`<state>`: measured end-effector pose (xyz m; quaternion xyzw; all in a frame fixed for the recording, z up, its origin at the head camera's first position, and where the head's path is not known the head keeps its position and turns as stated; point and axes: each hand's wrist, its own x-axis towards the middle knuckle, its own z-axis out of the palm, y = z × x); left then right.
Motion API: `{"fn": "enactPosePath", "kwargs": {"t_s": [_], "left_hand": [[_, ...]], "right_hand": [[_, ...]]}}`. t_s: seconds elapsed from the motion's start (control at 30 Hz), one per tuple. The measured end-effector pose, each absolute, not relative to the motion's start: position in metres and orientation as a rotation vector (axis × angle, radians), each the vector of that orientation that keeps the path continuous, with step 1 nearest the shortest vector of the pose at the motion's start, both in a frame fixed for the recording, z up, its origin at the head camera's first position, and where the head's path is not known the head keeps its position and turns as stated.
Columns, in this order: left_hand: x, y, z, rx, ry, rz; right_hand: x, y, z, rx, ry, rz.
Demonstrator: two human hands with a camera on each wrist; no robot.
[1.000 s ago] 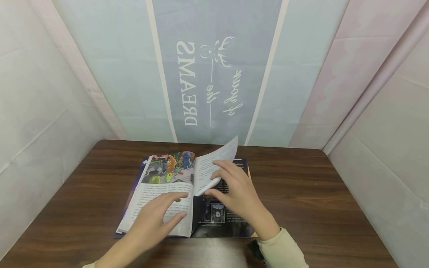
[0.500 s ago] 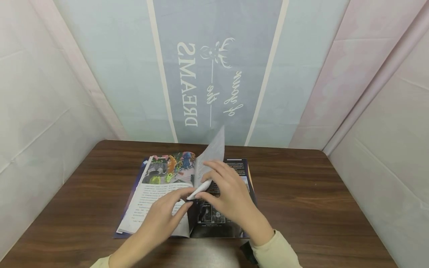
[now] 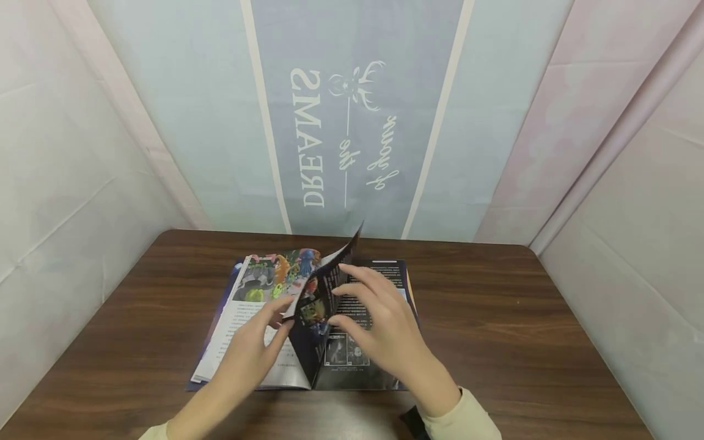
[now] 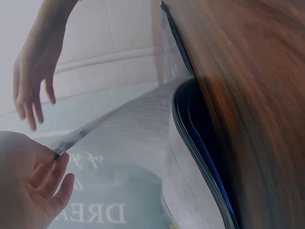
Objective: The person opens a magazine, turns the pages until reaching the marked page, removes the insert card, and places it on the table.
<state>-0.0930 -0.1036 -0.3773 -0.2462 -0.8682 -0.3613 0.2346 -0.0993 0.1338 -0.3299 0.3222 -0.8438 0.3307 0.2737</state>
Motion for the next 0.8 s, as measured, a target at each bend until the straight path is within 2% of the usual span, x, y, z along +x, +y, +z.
{"fn": "enactPosePath", "kwargs": {"t_s": [0.6,0.8], "left_hand": [[-0.091,-0.16,-0.391,-0.389,-2.583,-0.926],[-0.089,-0.175,-0.396,-0.368,-2.659,-0.861]], "right_hand": [[-0.095,0.188,-0.373,0.781,-2.516,0.714],[-0.093,0.204,-0.386,0.778,-2.567,0.644]]}}
